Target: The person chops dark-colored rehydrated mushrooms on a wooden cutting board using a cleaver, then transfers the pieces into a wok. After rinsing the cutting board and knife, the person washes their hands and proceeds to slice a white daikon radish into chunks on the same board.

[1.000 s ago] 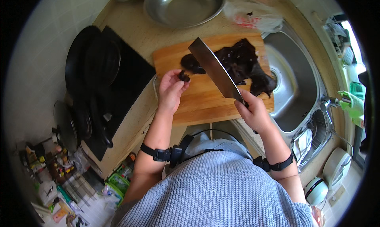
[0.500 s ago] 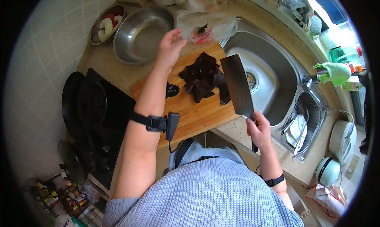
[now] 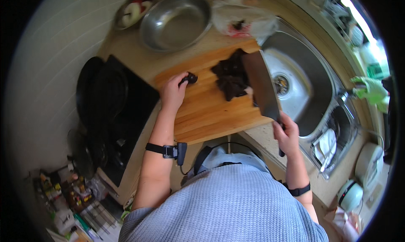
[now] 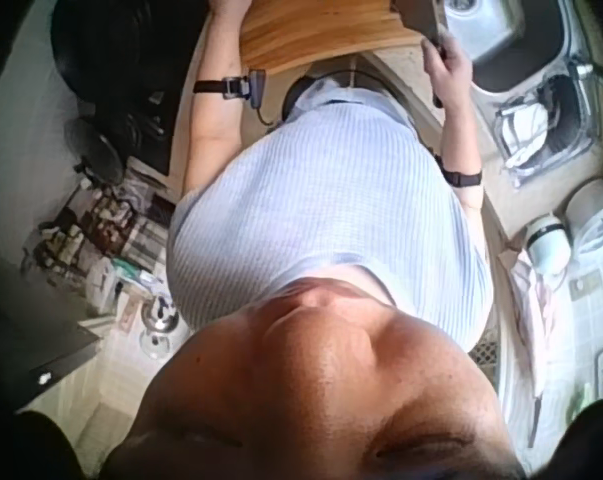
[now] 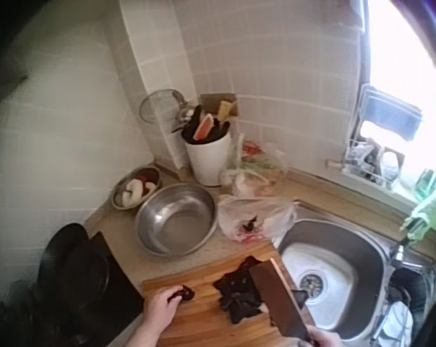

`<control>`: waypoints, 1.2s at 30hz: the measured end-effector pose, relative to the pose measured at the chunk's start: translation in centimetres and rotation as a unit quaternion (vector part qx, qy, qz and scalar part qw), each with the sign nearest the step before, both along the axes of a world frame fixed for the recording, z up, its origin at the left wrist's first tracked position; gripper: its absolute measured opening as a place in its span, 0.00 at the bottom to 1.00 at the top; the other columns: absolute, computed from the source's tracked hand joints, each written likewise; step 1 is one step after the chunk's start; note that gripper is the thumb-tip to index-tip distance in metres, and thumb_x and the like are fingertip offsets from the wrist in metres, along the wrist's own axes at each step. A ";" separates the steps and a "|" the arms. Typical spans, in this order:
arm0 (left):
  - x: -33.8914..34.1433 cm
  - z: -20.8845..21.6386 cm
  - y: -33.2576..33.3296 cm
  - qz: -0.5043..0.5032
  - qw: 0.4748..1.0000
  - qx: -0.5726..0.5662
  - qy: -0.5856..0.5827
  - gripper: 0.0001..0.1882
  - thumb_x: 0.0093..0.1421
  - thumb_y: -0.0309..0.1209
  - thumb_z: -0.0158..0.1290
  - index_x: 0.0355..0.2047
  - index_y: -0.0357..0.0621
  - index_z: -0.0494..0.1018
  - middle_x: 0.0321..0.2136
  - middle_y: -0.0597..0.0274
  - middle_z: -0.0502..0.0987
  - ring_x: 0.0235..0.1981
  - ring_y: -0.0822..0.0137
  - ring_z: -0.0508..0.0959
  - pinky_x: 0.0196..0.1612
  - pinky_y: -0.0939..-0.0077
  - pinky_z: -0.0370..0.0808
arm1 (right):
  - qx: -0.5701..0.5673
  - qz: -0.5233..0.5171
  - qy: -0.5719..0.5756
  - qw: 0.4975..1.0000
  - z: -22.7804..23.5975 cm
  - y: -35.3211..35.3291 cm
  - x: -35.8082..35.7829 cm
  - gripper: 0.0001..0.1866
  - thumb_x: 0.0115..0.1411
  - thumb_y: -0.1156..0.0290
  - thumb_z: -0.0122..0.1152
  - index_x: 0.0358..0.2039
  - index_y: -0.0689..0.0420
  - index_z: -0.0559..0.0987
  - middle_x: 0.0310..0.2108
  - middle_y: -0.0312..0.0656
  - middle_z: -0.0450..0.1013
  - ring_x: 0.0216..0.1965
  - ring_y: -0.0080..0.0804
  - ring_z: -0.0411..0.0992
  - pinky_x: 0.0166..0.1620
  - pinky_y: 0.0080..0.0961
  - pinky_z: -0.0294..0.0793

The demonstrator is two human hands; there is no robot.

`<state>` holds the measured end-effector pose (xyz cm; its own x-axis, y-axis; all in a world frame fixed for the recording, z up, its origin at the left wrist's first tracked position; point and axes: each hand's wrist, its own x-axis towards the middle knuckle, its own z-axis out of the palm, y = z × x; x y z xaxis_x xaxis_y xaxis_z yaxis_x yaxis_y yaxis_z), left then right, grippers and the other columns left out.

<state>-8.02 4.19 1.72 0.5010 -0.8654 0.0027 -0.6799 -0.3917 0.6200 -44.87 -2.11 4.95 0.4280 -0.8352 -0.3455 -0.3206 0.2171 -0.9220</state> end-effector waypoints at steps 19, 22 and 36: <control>-6.3 1.6 -2.7 -0.222 0.971 -0.007 -0.091 0.34 0.46 0.23 0.60 0.56 0.55 0.69 0.59 0.56 0.63 0.61 0.54 0.61 0.63 0.60 0.59 | 0.013 -0.005 0.002 1.000 0.5 -0.4 0.6 0.19 0.61 0.76 0.54 0.54 0.58 0.72 0.19 0.27 0.65 0.17 0.13 0.61 0.21 0.15 0.61; -8.1 0.0 -4.8 -0.235 0.970 0.039 -0.043 0.32 0.49 0.24 0.57 0.57 0.54 0.67 0.56 0.55 0.67 0.58 0.55 0.66 0.61 0.63 0.61 | 0.012 -0.012 0.018 1.000 0.7 0.2 0.0 0.20 0.60 0.77 0.55 0.54 0.59 0.72 0.21 0.29 0.67 0.18 0.14 0.62 0.23 0.15 0.63; -8.1 -1.8 -3.0 -0.196 0.981 -0.011 -0.011 0.11 0.51 0.31 0.59 0.36 0.45 0.78 0.48 0.58 0.74 0.52 0.52 0.70 0.55 0.60 0.65 | -0.040 0.020 0.006 0.999 0.1 0.9 -0.4 0.20 0.60 0.78 0.54 0.53 0.60 0.72 0.20 0.28 0.64 0.17 0.14 0.61 0.21 0.15 0.62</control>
